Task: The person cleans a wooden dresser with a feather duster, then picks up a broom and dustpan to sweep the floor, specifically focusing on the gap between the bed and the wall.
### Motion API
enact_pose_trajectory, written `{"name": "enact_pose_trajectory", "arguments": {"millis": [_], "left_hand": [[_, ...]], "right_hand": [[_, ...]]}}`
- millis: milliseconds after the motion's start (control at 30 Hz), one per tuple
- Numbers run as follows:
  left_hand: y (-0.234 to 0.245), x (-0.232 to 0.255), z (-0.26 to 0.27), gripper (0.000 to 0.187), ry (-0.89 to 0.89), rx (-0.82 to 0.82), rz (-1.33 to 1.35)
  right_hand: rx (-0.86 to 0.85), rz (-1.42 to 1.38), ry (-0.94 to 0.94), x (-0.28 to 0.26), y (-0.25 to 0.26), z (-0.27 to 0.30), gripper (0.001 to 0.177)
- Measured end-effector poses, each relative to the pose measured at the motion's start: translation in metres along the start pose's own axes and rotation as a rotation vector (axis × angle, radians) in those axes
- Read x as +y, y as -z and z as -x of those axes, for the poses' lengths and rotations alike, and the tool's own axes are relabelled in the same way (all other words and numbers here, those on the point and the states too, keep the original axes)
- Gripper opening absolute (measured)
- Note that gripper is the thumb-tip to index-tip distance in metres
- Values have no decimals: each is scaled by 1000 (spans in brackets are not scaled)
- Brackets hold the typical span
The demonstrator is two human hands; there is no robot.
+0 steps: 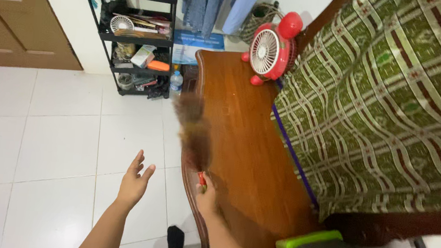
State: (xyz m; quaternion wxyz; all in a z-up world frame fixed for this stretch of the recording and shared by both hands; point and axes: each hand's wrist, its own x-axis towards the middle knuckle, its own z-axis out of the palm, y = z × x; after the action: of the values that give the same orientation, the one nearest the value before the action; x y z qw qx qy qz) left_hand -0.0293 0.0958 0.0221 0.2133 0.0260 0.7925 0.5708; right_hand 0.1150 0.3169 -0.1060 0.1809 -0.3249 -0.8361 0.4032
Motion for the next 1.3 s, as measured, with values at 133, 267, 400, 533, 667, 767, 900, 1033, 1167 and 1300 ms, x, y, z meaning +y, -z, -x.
{"name": "enact_pose_trajectory", "arguments": {"millis": [133, 267, 400, 533, 667, 767, 900, 1033, 1167, 1300], "left_hand": [[-9, 20, -20, 80, -1, 20, 23], [-15, 27, -32, 80, 34, 65, 20], [-28, 34, -39, 80, 73, 74, 32], [-38, 39, -50, 80, 99, 86, 34], [-48, 42, -61, 80, 102, 98, 61], [-50, 47, -70, 79, 92, 100, 41], [-47, 48, -79, 78, 100, 112, 6], [-56, 41, -91, 79, 71, 122, 28], [-61, 38, -94, 80, 86, 80, 25], [-57, 36, -100, 80, 116, 97, 24]], "right_hand": [[-90, 70, -329, -4, -13, -34, 48], [35, 48, -133, 16, -23, -78, 47], [-33, 49, -280, 19, -26, -149, 45], [23, -2, -201, 21, -27, -205, 44], [-153, 142, 22, 24, -17, -198, 42], [-121, 99, 233, 29, -3, -168, 42], [218, 104, -148, 24, 2, -157, 39], [16, 181, -199, 21, 4, -173, 42], [-4, -4, 78, 14, 2, -207, 49], [112, -22, -501, -1, -8, -264, 49]]}}
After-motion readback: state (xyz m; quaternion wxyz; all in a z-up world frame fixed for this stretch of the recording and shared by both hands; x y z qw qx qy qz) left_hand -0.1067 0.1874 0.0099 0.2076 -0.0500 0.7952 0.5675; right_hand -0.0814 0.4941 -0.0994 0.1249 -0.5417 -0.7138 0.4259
